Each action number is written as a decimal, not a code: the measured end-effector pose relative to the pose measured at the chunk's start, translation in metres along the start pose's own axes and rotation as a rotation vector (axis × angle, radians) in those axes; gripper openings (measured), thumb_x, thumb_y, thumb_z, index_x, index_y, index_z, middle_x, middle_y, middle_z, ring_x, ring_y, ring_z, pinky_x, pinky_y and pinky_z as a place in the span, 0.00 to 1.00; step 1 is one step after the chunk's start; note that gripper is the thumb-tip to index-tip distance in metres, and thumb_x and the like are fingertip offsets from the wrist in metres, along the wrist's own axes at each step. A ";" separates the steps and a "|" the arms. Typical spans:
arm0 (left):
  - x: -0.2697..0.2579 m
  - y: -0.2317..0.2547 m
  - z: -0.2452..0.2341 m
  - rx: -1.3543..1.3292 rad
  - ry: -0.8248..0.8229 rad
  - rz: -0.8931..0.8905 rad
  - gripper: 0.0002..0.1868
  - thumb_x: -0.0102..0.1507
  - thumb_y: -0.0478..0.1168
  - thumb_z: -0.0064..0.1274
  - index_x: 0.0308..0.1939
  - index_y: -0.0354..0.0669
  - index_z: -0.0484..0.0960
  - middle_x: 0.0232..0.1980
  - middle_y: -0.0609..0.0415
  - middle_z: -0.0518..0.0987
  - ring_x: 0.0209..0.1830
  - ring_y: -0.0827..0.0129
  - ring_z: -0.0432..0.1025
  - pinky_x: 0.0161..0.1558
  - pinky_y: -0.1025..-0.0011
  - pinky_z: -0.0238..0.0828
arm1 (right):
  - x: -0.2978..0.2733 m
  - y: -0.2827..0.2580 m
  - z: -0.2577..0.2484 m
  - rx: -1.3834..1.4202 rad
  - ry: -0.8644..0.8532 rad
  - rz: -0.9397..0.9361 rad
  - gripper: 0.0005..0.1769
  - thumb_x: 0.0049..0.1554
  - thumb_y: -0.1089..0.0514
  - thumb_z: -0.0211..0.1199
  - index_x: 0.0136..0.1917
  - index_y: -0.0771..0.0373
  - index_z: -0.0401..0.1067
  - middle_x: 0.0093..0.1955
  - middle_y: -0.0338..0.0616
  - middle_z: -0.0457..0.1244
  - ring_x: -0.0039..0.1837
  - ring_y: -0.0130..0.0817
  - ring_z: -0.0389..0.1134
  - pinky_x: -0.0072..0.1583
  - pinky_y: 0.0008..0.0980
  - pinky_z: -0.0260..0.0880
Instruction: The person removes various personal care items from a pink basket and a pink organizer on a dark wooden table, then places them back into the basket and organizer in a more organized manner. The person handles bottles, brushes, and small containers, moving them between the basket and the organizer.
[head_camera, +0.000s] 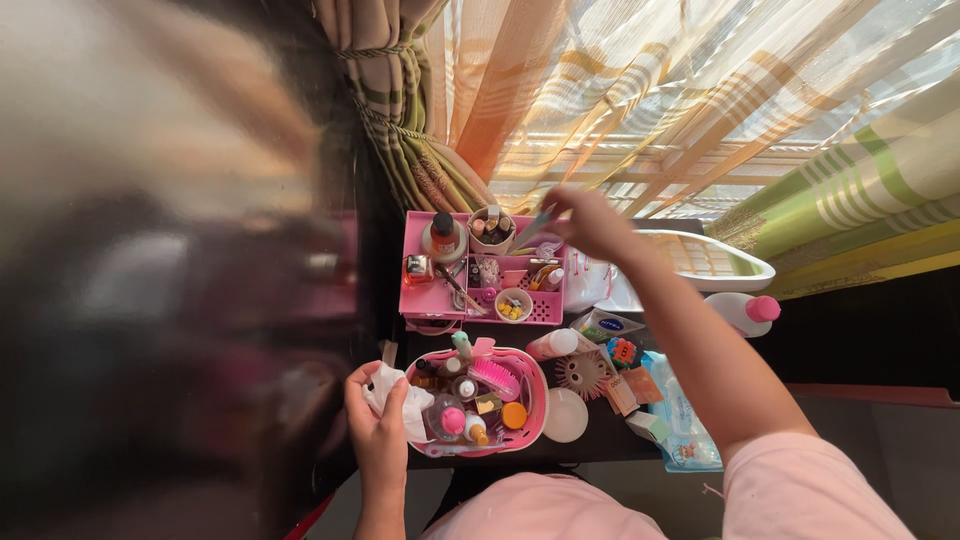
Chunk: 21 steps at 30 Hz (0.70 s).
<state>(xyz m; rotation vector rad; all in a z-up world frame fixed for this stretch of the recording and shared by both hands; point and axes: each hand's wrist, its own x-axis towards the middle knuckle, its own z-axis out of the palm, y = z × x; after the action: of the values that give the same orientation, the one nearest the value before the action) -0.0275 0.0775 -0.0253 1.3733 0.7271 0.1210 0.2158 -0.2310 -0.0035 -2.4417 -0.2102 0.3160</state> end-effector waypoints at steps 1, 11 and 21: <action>-0.001 -0.001 -0.002 0.000 -0.002 0.000 0.20 0.61 0.37 0.56 0.57 0.44 0.73 0.47 0.51 0.76 0.40 0.70 0.70 0.42 0.73 0.69 | -0.005 -0.001 -0.006 0.000 0.002 0.001 0.12 0.52 0.58 0.73 0.50 0.55 0.76 0.46 0.38 0.72 0.47 0.32 0.72 0.51 0.35 0.70; 0.004 -0.004 0.005 -0.008 -0.025 0.037 0.19 0.61 0.36 0.56 0.56 0.43 0.74 0.46 0.49 0.78 0.41 0.69 0.72 0.45 0.73 0.70 | 0.019 0.027 0.033 -0.400 0.145 0.138 0.14 0.57 0.53 0.65 0.57 0.51 0.71 0.48 0.42 0.71 0.47 0.53 0.72 0.41 0.53 0.69; -0.005 -0.001 -0.005 -0.007 -0.009 -0.007 0.18 0.63 0.37 0.55 0.57 0.43 0.73 0.46 0.50 0.76 0.41 0.69 0.70 0.44 0.73 0.69 | 0.051 0.043 0.072 -0.439 0.008 0.020 0.16 0.57 0.63 0.59 0.50 0.42 0.79 0.48 0.32 0.71 0.50 0.37 0.71 0.38 0.42 0.71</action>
<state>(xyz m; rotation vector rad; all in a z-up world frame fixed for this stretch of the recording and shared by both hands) -0.0343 0.0787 -0.0247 1.3639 0.7231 0.1110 0.2475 -0.2094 -0.0935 -2.8787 -0.2752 0.2933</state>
